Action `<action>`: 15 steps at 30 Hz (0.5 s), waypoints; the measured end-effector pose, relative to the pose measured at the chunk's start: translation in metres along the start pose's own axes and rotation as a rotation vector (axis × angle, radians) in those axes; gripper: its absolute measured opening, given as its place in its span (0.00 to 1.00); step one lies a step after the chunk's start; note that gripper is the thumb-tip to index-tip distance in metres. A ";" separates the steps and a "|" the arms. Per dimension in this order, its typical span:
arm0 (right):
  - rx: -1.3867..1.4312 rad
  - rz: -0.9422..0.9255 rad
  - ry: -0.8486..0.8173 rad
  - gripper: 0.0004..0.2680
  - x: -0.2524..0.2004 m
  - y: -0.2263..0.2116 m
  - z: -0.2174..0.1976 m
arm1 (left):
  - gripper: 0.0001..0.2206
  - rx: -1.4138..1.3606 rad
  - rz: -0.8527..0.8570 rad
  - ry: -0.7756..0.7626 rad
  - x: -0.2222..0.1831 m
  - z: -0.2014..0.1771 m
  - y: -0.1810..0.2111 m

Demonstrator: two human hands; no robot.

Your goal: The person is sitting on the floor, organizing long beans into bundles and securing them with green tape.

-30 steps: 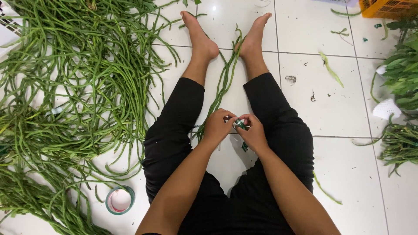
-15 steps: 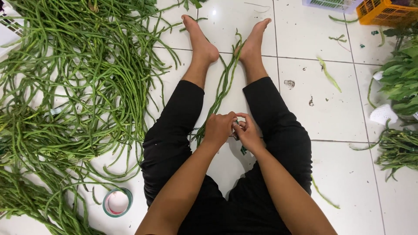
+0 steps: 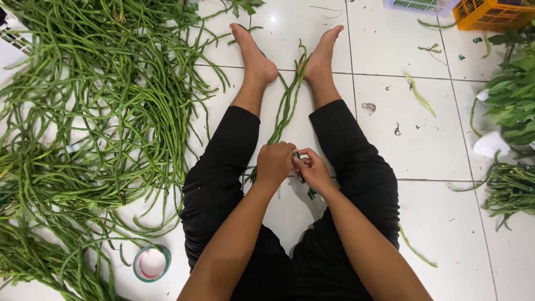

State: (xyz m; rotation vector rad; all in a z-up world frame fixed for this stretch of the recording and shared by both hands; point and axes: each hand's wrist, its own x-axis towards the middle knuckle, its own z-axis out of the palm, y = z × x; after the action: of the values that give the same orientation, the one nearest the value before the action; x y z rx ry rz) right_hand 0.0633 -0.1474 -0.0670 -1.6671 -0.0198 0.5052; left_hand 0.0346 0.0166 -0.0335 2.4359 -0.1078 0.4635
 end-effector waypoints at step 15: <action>0.238 0.231 0.080 0.05 0.013 -0.016 -0.022 | 0.31 0.178 -0.454 -0.340 -0.003 0.014 -0.040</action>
State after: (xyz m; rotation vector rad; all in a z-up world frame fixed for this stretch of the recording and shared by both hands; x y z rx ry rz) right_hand 0.0863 -0.1611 -0.0545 -1.4606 0.2844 0.5906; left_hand 0.0436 0.0391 -0.0684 2.5855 0.3511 -0.1503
